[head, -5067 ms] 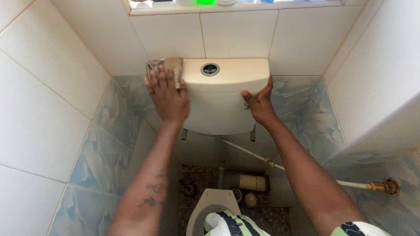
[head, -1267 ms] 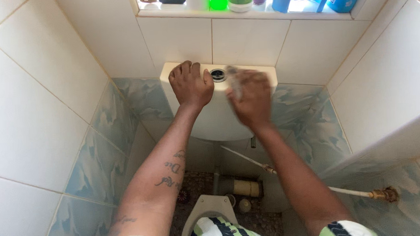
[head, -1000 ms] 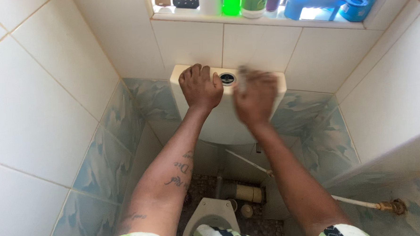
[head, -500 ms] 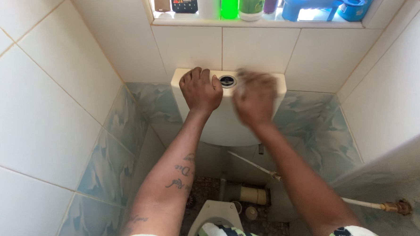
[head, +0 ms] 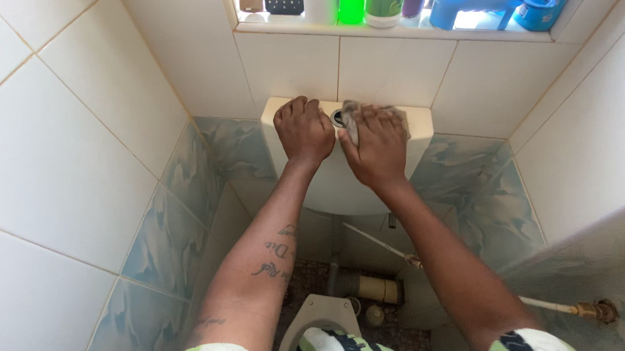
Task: The person cleans a toilet tank by wiping its top and sides with a cloth, frequently turning and folding the cloth by hand.
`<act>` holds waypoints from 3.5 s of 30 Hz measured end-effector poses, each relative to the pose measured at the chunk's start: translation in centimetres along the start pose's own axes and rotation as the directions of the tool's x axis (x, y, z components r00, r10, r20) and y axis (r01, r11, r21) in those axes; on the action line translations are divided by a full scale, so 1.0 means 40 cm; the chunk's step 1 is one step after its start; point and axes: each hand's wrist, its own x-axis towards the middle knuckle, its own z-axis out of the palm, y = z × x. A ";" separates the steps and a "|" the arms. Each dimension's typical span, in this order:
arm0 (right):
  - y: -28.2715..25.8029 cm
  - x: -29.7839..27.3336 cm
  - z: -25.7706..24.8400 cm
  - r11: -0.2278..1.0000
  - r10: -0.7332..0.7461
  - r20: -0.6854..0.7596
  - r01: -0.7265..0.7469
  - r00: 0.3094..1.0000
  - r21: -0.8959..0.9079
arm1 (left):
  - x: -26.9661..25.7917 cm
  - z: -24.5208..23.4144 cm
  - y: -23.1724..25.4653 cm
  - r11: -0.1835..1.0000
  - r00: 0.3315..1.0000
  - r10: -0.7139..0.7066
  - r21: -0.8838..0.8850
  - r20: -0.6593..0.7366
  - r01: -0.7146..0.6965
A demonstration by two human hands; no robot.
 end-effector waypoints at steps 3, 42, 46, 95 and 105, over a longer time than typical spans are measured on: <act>0.030 -0.025 -0.018 0.993 -0.107 -0.067 0.111 0.992 0.051 | 0.003 0.000 -0.002 1.000 0.999 -0.008 0.029 0.031 0.007; -0.141 0.151 0.126 0.948 -0.316 0.253 0.296 0.915 0.115 | 0.095 0.057 -0.293 0.875 0.908 -0.213 -0.344 0.360 0.342; -0.126 0.110 0.092 0.963 -0.264 0.278 0.269 0.923 0.023 | 0.084 0.010 -0.254 0.886 0.846 -0.301 -0.198 0.441 0.419; -0.019 -0.010 0.082 0.990 0.100 -0.070 -0.106 0.993 -0.097 | 0.083 -0.001 -0.229 0.841 0.850 -0.342 -0.273 0.401 0.467; 0.096 -0.030 -0.033 0.978 0.208 -0.012 -0.208 0.978 0.004 | 0.078 -0.069 -0.189 0.821 0.814 -0.345 -0.271 0.466 0.503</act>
